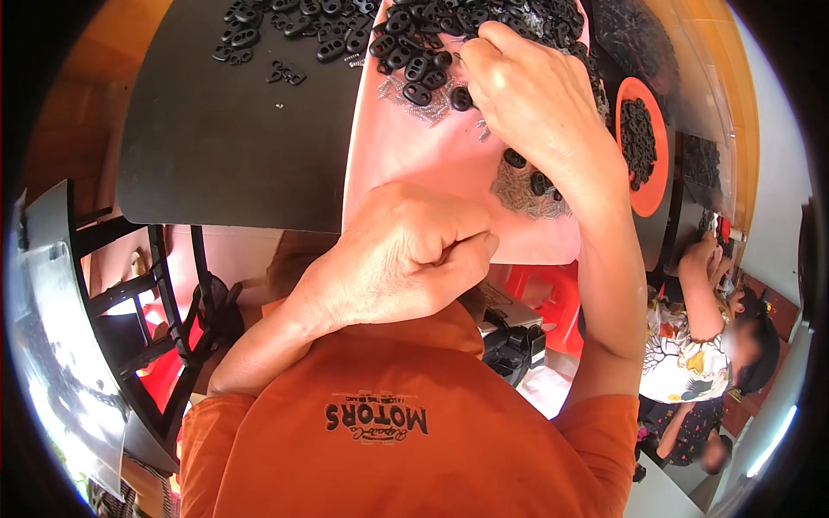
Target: The person sits at a table and repeatedly picks up small black plastic clips and metal screws from a pink tray. They insert the screws into the clips by hand and place the assembled units into a red bowl.
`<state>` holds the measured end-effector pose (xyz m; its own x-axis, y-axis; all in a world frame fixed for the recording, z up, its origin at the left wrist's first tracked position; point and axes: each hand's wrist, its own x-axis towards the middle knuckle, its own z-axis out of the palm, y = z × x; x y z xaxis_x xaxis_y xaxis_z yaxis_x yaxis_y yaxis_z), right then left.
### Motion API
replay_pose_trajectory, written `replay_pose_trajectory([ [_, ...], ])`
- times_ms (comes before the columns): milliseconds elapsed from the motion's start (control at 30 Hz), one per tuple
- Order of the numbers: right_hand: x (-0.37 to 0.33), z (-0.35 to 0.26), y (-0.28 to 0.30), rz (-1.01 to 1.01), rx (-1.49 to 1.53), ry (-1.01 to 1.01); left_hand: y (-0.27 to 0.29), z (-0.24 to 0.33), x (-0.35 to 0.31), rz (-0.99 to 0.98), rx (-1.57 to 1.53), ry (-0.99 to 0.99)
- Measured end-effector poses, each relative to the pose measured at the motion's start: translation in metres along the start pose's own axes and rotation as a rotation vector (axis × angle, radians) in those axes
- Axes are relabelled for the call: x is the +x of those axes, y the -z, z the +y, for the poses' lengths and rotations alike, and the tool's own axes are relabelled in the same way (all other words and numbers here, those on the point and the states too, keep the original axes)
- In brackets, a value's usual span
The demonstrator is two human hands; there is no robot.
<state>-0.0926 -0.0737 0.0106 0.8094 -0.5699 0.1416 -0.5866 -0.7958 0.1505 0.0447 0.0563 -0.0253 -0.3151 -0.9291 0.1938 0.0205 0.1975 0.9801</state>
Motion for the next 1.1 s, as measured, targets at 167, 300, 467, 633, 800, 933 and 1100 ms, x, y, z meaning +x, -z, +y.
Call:
replay_pose_trajectory([
  [167,-0.013,0.006,0.008,0.07,0.215,-0.033,0.002,0.002,-0.002,0.031,-0.045,0.02],
  [300,-0.036,-0.003,0.042,-0.115,0.647,-0.012,0.001,0.007,-0.006,0.15,-0.12,0.19],
  [467,-0.061,-0.014,0.051,-0.219,0.767,0.076,-0.005,0.005,-0.003,0.15,-0.126,0.145],
  [633,-0.066,-0.012,0.05,-0.214,0.822,0.026,-0.006,0.016,-0.005,0.152,-0.15,0.277],
  [800,-0.073,-0.027,0.046,0.01,0.991,-0.06,-0.009,0.004,-0.006,0.244,-0.205,0.155],
  [933,-0.072,-0.034,0.019,0.241,0.965,-0.068,-0.007,0.002,-0.008,0.279,-0.266,0.177],
  [1100,-0.077,-0.05,0.028,0.213,0.659,-0.099,-0.011,0.021,-0.002,0.299,-0.196,0.351],
])
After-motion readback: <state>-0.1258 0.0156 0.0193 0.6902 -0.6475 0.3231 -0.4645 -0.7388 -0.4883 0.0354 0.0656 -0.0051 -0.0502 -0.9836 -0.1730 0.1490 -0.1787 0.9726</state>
